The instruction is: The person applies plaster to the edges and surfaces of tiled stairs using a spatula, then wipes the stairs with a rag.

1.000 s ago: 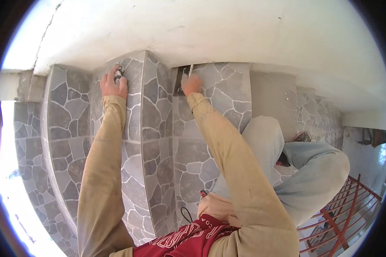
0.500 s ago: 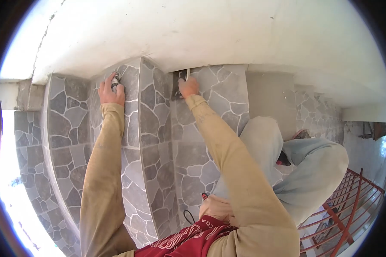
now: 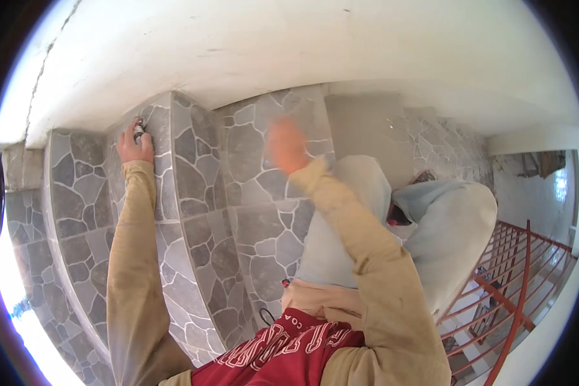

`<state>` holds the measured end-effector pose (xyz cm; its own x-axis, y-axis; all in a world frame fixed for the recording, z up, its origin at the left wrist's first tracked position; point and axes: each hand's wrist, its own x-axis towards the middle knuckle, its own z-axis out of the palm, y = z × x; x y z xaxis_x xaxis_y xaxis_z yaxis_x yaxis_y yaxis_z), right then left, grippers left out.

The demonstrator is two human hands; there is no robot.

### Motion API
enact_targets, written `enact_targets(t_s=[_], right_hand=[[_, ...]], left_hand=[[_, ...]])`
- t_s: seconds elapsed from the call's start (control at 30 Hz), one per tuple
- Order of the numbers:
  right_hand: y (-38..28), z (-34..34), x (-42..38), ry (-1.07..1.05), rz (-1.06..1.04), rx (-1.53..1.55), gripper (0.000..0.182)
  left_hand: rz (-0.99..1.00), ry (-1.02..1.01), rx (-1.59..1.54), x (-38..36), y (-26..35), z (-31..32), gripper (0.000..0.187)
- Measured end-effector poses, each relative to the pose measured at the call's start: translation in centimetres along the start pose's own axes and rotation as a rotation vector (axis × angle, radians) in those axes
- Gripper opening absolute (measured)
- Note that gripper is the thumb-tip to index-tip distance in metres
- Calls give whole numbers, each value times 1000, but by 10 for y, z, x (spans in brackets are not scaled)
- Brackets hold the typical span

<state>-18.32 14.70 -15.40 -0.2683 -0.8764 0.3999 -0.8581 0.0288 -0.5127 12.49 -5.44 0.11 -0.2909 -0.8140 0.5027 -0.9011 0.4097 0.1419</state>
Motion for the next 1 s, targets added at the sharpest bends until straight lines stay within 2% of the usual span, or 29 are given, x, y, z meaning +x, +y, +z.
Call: enact_targets(t_s=[0.03,0.07,0.13,0.17,0.23,0.3,0.37,0.4,0.47,0.53,0.57,0.63,0.7,0.77,0.8,0.87,0.93,1.0], right_hand=[[-30,7,-14,181,-195,163,28],[-68,-4,-19,-2,-240,27,22],[-95,2,-35,-299,-327,-115,17],[-83,2,-31,-281,-317,-125,17],[-43,5,-20,-239,-177,-430,18],[34,16,5,-108,189,-490,21],[52,-40,31,-32,262,-433,22],[51,-44,31,-24,260,-446,22],[31,-34,11,-128,-95,-542,20],[-14,-21,-16,-177,-262,-435,20],[-4,-10,-16,-168,-265,-435,20],[31,19,-20,97,-222,-418,20],[86,-10,9,11,62,-386,16],[94,-51,31,33,238,-579,14],[88,-51,31,36,229,-580,14],[65,-49,8,-89,-176,-513,14],[14,-39,-14,-131,-440,-394,16],[-19,5,-27,-183,-559,-108,19]], left_hand=[[10,3,1,0,0,-1,47],[19,13,1,2,2,-3,47],[13,21,-12,-3,4,-5,47],[0,27,-12,-1,4,-3,47],[48,48,-16,5,1,2,47],[67,48,-7,-5,-5,-2,48],[28,0,-16,2,0,-2,48],[28,7,-29,4,3,-1,48],[21,7,-6,2,1,-1,48],[5,0,0,-1,4,-4,48],[-3,-15,12,1,5,-5,48],[25,8,1,4,4,-1,48],[26,20,0,-5,-1,-4,48],[-4,-18,27,1,7,-7,47],[-11,-11,27,5,8,-4,47],[14,9,17,3,5,-3,46],[-3,22,29,1,5,-4,46],[12,38,36,3,9,-6,45]])
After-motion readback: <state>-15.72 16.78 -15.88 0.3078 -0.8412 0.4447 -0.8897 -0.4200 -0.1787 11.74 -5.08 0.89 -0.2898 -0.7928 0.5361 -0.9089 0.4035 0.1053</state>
